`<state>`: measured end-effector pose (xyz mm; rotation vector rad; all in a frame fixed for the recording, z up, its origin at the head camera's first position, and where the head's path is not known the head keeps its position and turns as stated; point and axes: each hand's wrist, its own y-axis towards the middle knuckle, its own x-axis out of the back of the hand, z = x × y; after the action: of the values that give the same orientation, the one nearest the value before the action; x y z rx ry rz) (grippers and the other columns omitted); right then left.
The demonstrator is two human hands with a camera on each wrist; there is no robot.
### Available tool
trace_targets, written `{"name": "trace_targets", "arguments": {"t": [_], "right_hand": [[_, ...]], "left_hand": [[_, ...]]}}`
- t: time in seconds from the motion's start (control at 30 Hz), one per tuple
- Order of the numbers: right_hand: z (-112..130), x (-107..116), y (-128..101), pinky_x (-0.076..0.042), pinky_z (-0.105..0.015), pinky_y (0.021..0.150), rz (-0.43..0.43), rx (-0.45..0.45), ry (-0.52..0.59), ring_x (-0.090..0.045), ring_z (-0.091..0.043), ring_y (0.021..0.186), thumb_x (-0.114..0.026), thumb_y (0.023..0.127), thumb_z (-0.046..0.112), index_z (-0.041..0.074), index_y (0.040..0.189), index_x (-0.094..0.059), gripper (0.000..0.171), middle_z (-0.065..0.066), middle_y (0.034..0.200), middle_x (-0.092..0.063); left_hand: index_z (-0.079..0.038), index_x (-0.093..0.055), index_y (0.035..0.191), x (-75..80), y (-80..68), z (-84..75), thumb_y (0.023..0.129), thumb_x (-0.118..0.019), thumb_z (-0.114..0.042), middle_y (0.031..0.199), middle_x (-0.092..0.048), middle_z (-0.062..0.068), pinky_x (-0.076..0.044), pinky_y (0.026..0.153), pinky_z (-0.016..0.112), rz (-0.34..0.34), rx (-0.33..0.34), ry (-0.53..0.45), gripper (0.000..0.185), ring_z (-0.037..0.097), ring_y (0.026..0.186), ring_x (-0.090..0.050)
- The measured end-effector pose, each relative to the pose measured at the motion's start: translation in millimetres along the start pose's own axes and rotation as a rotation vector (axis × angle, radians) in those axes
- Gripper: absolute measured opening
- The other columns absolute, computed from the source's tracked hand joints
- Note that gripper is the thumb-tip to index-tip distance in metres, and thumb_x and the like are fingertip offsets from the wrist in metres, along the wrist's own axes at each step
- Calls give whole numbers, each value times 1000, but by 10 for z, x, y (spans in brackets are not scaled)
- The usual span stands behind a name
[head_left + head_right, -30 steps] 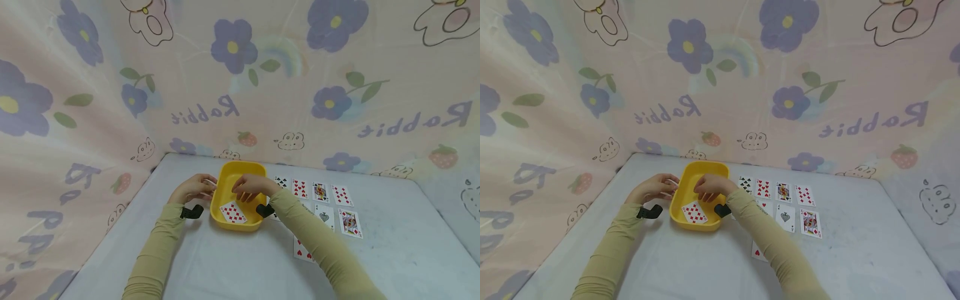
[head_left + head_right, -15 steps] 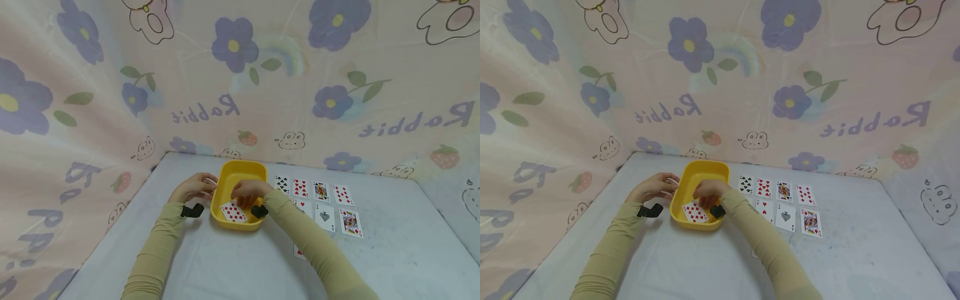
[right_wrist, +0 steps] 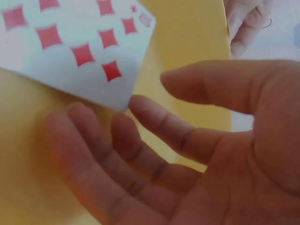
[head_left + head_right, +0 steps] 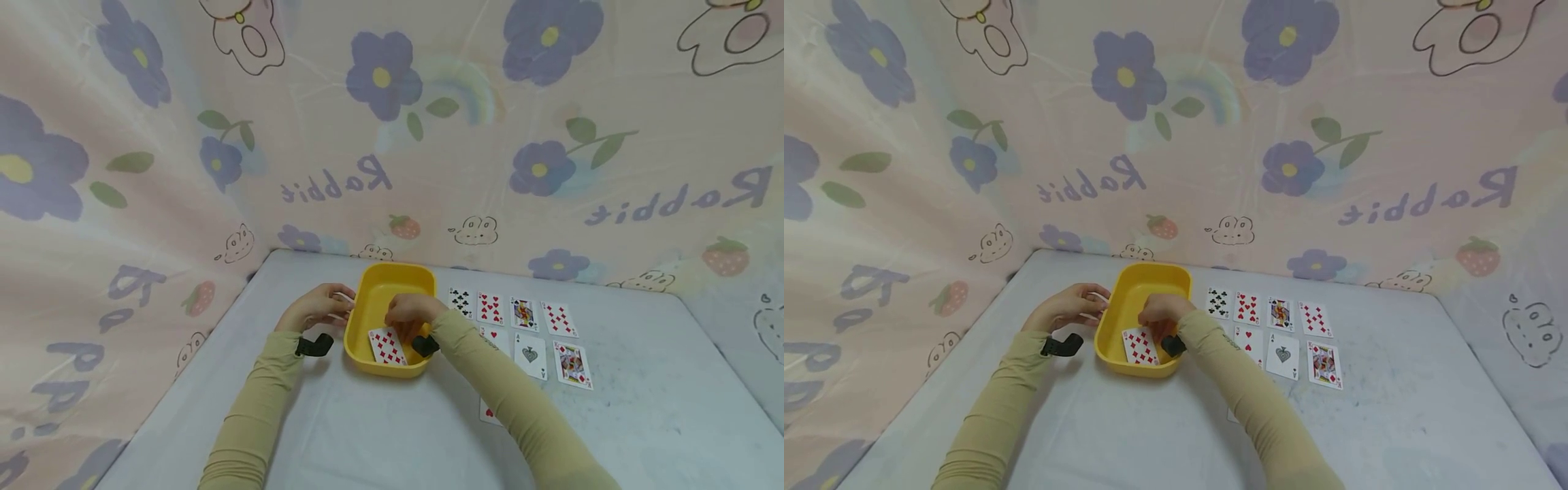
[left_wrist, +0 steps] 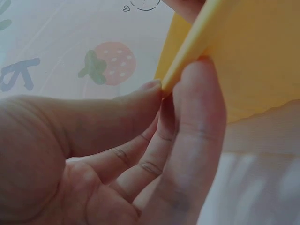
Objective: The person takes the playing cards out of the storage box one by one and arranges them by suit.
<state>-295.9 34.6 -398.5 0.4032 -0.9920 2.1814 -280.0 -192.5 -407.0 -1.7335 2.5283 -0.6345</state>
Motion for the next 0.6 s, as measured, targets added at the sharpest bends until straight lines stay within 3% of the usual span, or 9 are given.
{"name": "trace_targets", "arguments": {"t": [0.43, 0.6], "right_hand": [[-11, 115, -152, -53, -26, 62, 2, 112, -54, -57, -18, 64, -69, 86, 7, 2, 84, -62, 9, -6, 77, -60], [-11, 102, -194, -52, -24, 58, -1, 151, -86, -57, -16, 62, -70, 84, 1, 2, 94, -61, 14, -6, 78, -61]], "left_hand": [[3, -49, 123, 7, 25, 18, 95, -59, -7, 102, -65, 18, -57, 76, 37, -3, 10, 6, 32, 22, 79, -65], [2, -49, 124, -5, 24, 9, 95, -59, -7, 102, -65, 17, -57, 74, 36, -17, 24, 9, 32, 21, 79, -65]]}}
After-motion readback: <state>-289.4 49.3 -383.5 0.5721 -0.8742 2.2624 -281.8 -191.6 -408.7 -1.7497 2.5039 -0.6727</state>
